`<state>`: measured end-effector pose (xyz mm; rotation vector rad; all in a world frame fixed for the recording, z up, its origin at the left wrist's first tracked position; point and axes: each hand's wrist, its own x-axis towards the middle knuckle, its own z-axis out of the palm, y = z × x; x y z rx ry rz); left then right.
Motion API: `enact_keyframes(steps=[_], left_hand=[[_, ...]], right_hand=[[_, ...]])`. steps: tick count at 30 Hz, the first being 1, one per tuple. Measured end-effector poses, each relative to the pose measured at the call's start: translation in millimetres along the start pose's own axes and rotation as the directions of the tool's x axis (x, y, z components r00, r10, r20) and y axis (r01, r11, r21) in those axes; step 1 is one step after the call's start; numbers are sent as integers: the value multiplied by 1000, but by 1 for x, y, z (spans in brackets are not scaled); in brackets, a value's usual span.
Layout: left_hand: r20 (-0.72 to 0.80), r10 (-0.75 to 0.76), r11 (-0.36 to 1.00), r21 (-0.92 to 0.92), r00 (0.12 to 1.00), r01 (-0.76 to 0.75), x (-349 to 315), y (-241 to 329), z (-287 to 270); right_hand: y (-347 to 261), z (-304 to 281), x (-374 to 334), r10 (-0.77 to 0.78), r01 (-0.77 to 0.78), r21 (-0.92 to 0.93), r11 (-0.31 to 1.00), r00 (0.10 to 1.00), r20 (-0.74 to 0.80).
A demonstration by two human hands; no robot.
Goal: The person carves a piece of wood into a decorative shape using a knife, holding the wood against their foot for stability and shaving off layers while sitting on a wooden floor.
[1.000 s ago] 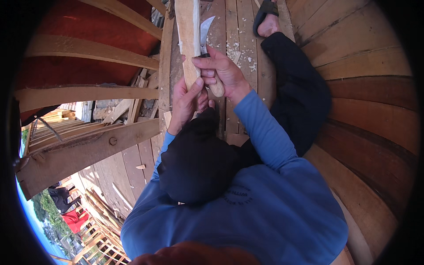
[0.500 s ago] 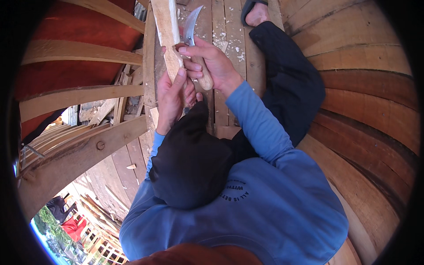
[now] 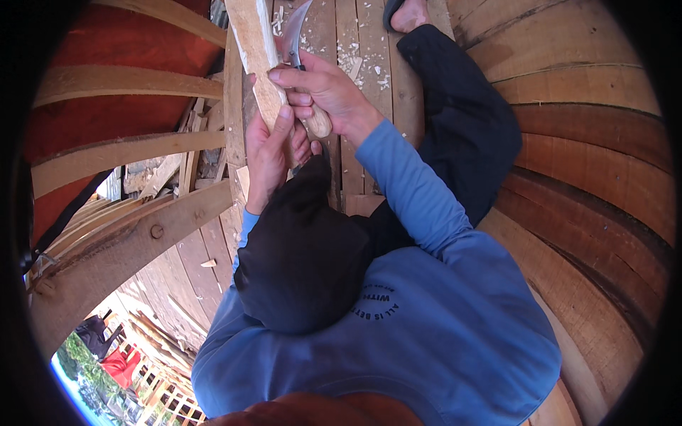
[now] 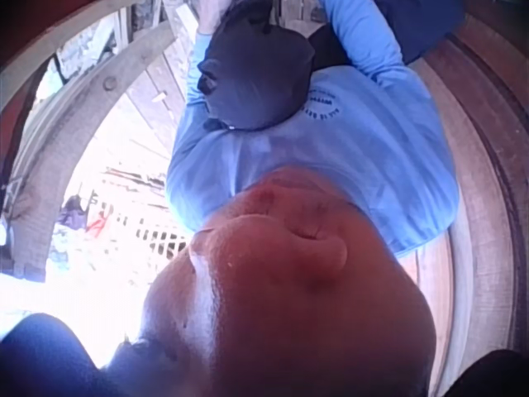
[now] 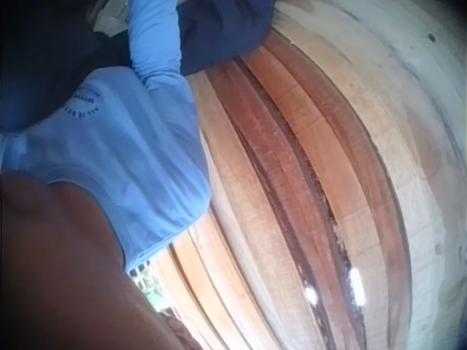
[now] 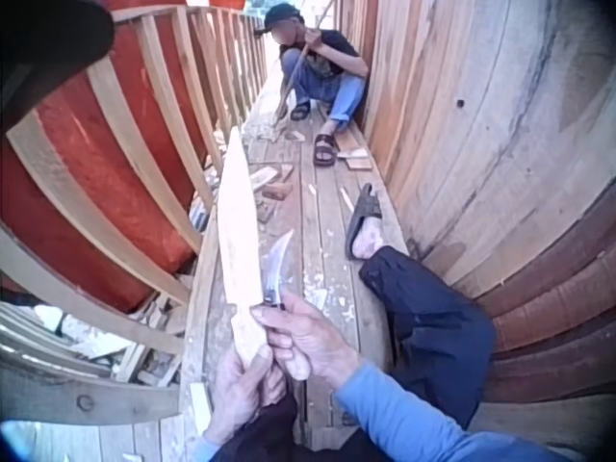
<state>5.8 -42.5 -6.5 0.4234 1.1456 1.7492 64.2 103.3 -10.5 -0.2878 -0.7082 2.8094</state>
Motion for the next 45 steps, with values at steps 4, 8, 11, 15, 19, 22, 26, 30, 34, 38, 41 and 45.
enact_keyframes(steps=[4, 8, 11, 15, 19, 22, 26, 30, 34, 38, 41, 45], left_hand=[[-35, 11, 1000, -7, 999, -11, 0, -3, -1], [-93, 32, 999, 25, 995, -30, 1, 2, 0], [-162, 61, 997, 55, 985, -53, 4, 1, 1], [-184, 68, 997, 60, 981, -57, 5, -1, -1], [-184, 24, 1000, 17, 983, -21, 4, 3, 1], [-193, -6, 1000, -1, 981, 6, 3, 4, 3], [-189, 1, 999, 33, 982, 5, 0, 11, 12], [-177, -6, 1000, 16, 984, 9, -2, 14, 16], [-153, -3, 1000, 1, 988, 3, -5, 16, 18], [-109, -8, 999, -51, 994, 3, -8, 16, 15], [-90, -4, 998, -69, 996, -2, -9, 16, 14], [-74, -12, 998, -66, 997, 7, -10, 16, 13]], right_hand=[[2, -3, 0, 2, -2, -69, 998, 1000, -1], [-9, -5, -7, -13, 10, -169, 985, 1000, -13], [-14, -11, -16, 24, -68, -373, 925, 992, -122], [-16, -18, -31, -28, -218, -718, 661, 949, -313], [-18, -37, -43, -178, -63, -951, 302, 977, -121], [-21, -35, -53, -197, 47, -980, 192, 980, 9], [-21, -30, -58, -202, 146, -982, 118, 972, 120], [-22, -16, -56, -195, 124, -991, 59, 975, 110], [-23, -10, -54, -193, 98, -994, 56, 978, 85], [-22, -2, -57, -166, 49, -985, 168, 986, 21], [-20, -10, -54, -233, 150, -987, 63, 964, 131], [-19, -1, -58, -291, 111, -991, -68, 948, 126]])
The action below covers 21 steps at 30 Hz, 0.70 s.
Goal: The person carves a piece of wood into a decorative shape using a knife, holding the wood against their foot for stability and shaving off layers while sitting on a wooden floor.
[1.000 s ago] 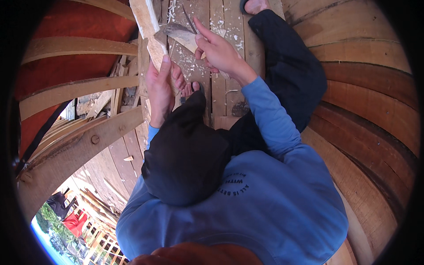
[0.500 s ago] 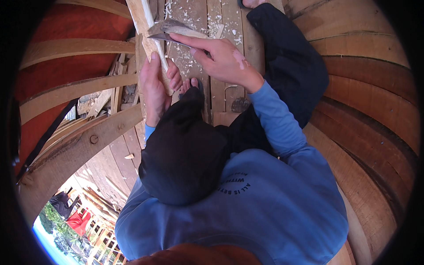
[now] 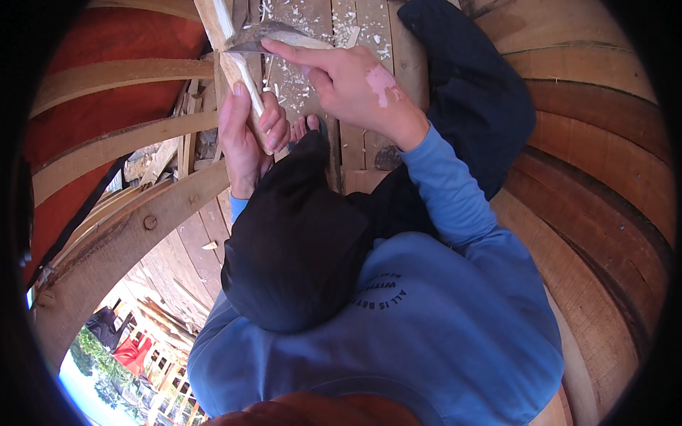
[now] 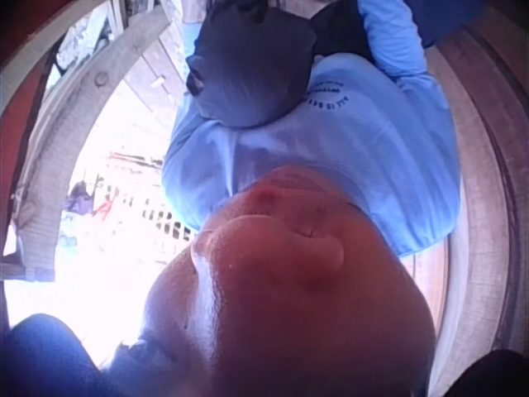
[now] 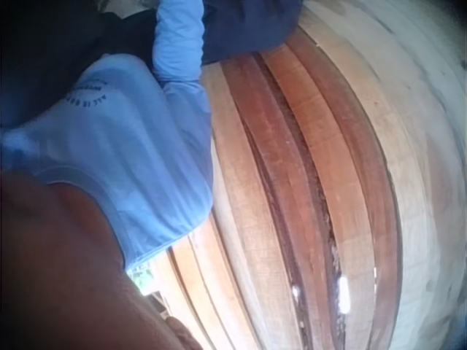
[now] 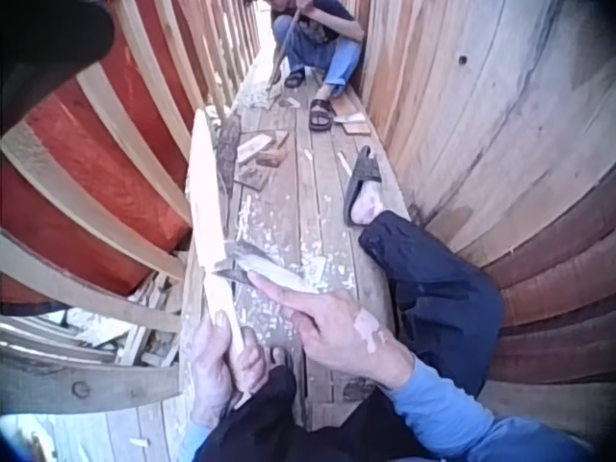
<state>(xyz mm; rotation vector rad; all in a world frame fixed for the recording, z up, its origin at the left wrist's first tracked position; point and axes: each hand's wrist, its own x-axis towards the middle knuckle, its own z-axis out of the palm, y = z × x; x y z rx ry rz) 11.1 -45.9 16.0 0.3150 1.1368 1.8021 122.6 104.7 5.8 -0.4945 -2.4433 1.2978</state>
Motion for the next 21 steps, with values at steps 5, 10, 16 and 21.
enact_keyframes(steps=[5, 10, 16, 21], left_hand=[[-41, 12, 998, 65, 999, -9, 1, 1, 10], [-25, 51, 996, 74, 998, -49, 3, -1, 16], [76, 92, 987, 128, 993, -101, 6, -1, 13], [95, 66, 972, 218, 993, -86, 4, 8, 19]], right_hand=[[-11, 16, -4, 20, -17, 15, 1000, 984, -177], [-15, 32, -3, 37, -32, 24, 999, 970, -242], [-7, 57, -3, 41, 19, 182, 983, 945, -323], [-3, 66, -3, 110, -23, 330, 944, 963, -248]])
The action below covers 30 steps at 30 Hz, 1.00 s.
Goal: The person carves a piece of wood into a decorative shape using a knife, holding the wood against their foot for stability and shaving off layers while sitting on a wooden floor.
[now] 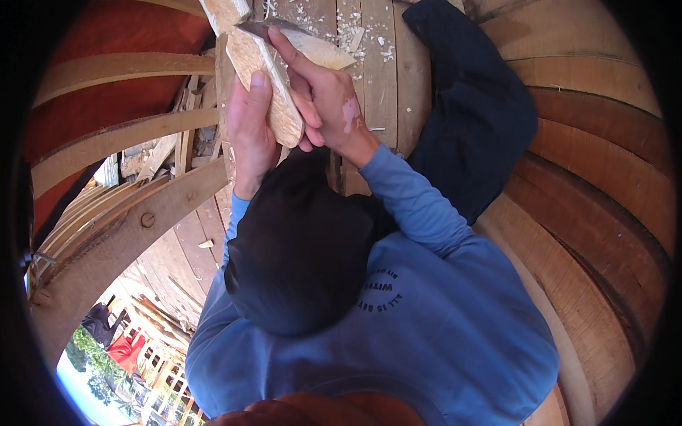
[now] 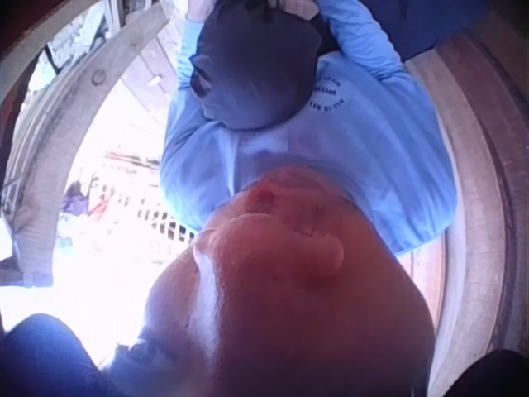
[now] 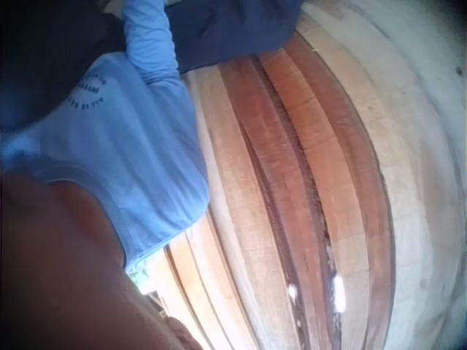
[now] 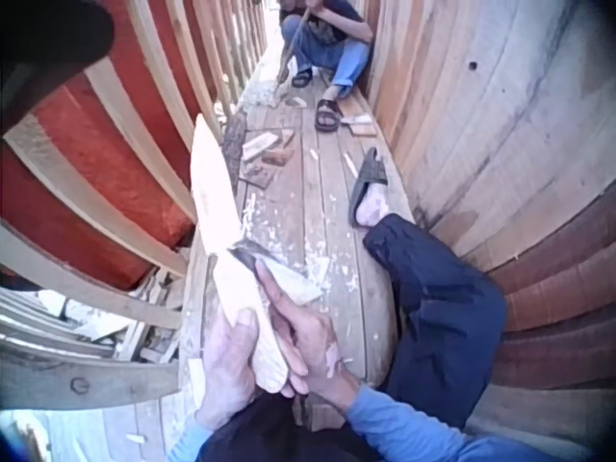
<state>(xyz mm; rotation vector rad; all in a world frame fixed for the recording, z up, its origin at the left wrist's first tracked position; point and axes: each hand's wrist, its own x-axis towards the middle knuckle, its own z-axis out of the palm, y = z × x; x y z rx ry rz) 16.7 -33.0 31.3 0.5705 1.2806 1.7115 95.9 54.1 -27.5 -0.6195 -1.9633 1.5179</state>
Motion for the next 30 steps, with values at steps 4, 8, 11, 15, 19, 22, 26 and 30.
enact_keyframes(steps=[4, 8, 11, 15, 19, 22, 26, 30], left_hand=[[-13, 48, 999, 19, 999, -48, 0, 0, -2], [-27, 34, 999, -14, 999, -35, -4, 0, -8], [-48, 67, 997, -29, 997, -69, -4, -4, -11], [-55, 32, 999, -23, 998, -34, -5, -2, -9], [-80, 19, 1000, 11, 997, -18, -6, -2, -4], [-76, 9, 1000, 18, 997, -8, -4, -3, -4], [-49, 25, 1000, -7, 999, -25, -3, -3, -2], [19, 51, 998, -28, 999, -50, 0, -8, -8]], right_hand=[[14, 3, 6, -79, 68, 167, 984, 995, 57], [14, -3, 11, -41, 10, 193, 981, 987, 155], [0, -23, 16, 74, -103, 83, 991, 952, 298], [13, -27, 19, -89, 73, 71, 995, 960, 264], [7, -32, 23, -90, 99, -20, 995, 962, 259], [-2, -34, 23, -4, 26, -83, 996, 966, 260], [7, -17, 16, -18, 17, 6, 1000, 990, 139], [9, -5, 3, 25, -51, 183, 982, 990, 142]])
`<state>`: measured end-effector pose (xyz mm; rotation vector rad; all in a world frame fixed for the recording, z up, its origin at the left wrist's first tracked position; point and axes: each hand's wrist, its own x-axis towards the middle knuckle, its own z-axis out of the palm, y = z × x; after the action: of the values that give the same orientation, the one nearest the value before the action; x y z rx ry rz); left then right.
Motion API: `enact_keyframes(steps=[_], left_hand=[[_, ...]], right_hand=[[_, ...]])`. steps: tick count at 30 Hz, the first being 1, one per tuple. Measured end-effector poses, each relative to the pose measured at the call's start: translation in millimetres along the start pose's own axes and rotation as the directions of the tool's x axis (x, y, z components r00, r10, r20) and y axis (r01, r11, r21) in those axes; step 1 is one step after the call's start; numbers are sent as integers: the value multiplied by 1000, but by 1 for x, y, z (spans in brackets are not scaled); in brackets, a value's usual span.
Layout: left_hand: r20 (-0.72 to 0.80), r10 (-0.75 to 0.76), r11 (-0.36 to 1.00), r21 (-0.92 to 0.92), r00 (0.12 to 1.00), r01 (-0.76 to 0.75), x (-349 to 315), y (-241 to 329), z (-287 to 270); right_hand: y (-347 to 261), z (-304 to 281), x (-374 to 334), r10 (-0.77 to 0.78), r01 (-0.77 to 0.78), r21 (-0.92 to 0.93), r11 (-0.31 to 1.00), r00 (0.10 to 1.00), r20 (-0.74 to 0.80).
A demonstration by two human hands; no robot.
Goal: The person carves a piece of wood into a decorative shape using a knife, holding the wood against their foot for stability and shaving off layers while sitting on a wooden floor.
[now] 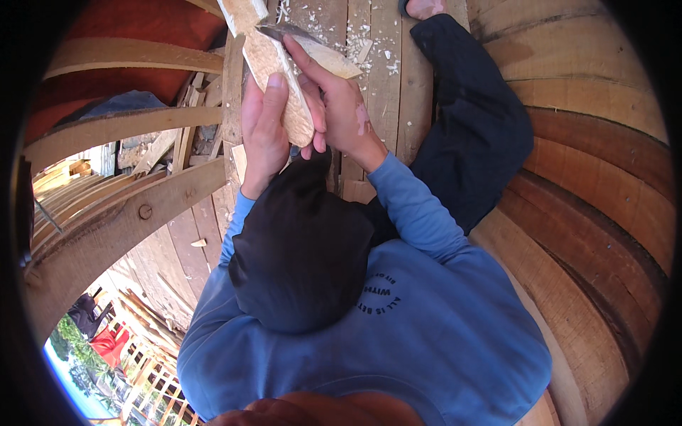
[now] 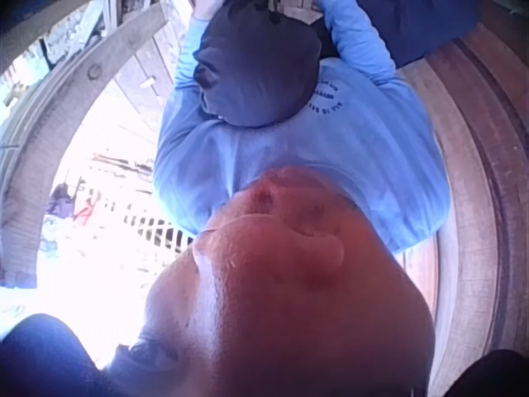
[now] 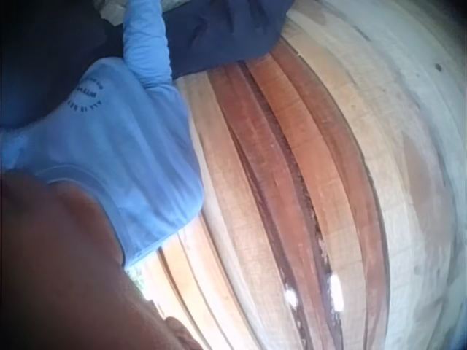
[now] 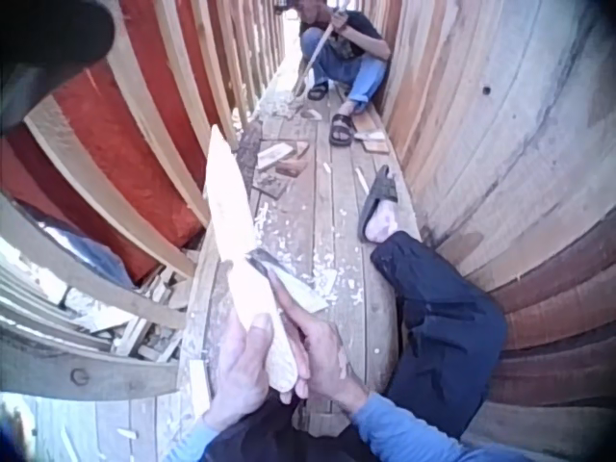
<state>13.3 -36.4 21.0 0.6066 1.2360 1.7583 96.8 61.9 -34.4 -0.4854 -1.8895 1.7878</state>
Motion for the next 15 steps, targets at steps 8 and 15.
enact_keyframes(steps=[8, 15], left_hand=[[-7, -40, 998, 56, 999, 41, 0, 1, 2], [-154, -127, 969, 192, 980, 156, 3, 3, -3]], right_hand=[[25, 20, 0, -119, 120, 15, 993, 990, -72], [16, 14, 0, -18, 17, -64, 998, 999, -28]])
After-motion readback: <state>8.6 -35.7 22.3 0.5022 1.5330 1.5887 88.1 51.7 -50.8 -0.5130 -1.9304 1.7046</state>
